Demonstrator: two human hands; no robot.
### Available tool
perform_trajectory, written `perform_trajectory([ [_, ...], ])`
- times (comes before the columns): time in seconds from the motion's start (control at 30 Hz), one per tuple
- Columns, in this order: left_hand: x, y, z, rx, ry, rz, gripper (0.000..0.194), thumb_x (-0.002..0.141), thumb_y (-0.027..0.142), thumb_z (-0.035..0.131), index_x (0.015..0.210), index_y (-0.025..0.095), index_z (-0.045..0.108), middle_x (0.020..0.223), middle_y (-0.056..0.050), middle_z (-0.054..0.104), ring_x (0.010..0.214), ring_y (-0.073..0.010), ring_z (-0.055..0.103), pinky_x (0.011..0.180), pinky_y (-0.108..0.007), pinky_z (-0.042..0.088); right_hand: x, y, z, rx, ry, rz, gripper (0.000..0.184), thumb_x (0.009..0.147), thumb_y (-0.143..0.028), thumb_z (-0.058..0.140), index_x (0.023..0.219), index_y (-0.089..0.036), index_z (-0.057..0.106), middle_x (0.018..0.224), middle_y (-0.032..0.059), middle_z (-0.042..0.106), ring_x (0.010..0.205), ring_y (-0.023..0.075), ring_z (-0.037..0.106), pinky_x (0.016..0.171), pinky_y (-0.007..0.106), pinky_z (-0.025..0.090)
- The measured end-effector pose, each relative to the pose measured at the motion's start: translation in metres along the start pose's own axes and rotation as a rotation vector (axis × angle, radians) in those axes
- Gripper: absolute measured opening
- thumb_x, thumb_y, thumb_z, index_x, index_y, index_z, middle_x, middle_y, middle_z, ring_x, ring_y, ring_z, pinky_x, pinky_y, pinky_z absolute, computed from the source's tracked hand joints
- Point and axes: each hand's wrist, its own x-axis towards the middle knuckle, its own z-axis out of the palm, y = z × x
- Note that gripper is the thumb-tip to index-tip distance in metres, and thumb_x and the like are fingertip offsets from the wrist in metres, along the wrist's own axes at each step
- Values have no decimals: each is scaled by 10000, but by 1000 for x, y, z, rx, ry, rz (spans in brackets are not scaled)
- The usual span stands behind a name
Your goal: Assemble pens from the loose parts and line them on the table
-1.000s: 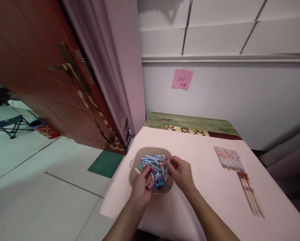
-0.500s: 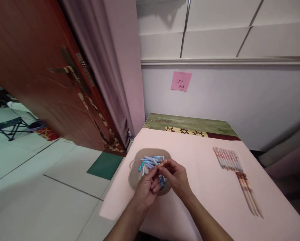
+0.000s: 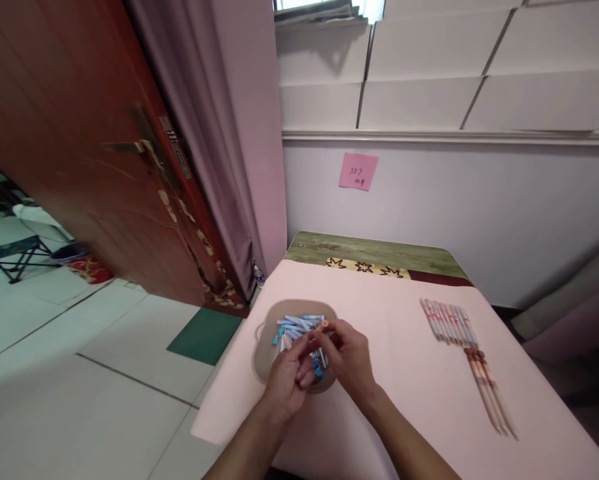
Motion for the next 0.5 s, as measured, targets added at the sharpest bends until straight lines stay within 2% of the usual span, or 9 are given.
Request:
perform_trajectory([
  [0.07,0,-1,0,12,-23,17,257,707,268,751,884,118,641,681,-10,657,299,34,230,278,-111,161,0,-1,-1,50,-50,64,162,837,-342,612,791,-197,666,710,14,672,581,137,600,566,229,477],
  [0.17,-1,-3,-1,11,-55,31,318,659,250,789,908,122,638,644,17,631,301,34,235,277,-110,163,0,0,-2,167,-57,143,206,828,-390,623,817,-187,652,719,12,677,583,133,596,558,224,477],
  [0.3,-1,-6,-3,-9,-66,39,312,634,227,807,880,116,650,510,73,524,296,28,225,279,-108,173,-3,7,1,279,-103,207,252,794,-428,654,801,-176,635,715,14,672,590,138,600,549,228,486],
  [0.4,0,-8,-6,-9,-55,51,293,645,216,796,874,104,652,622,16,627,295,36,242,274,-116,177,-4,13,3,362,-69,222,293,799,-430,649,948,-179,634,810,41,692,629,152,623,553,241,503],
  [0.5,4,-9,-9,18,-22,104,266,653,182,781,866,107,639,713,-30,681,296,35,268,274,-118,189,-6,17,3,366,21,188,370,840,-420,607,1118,-176,592,878,60,689,624,141,616,548,238,506],
])
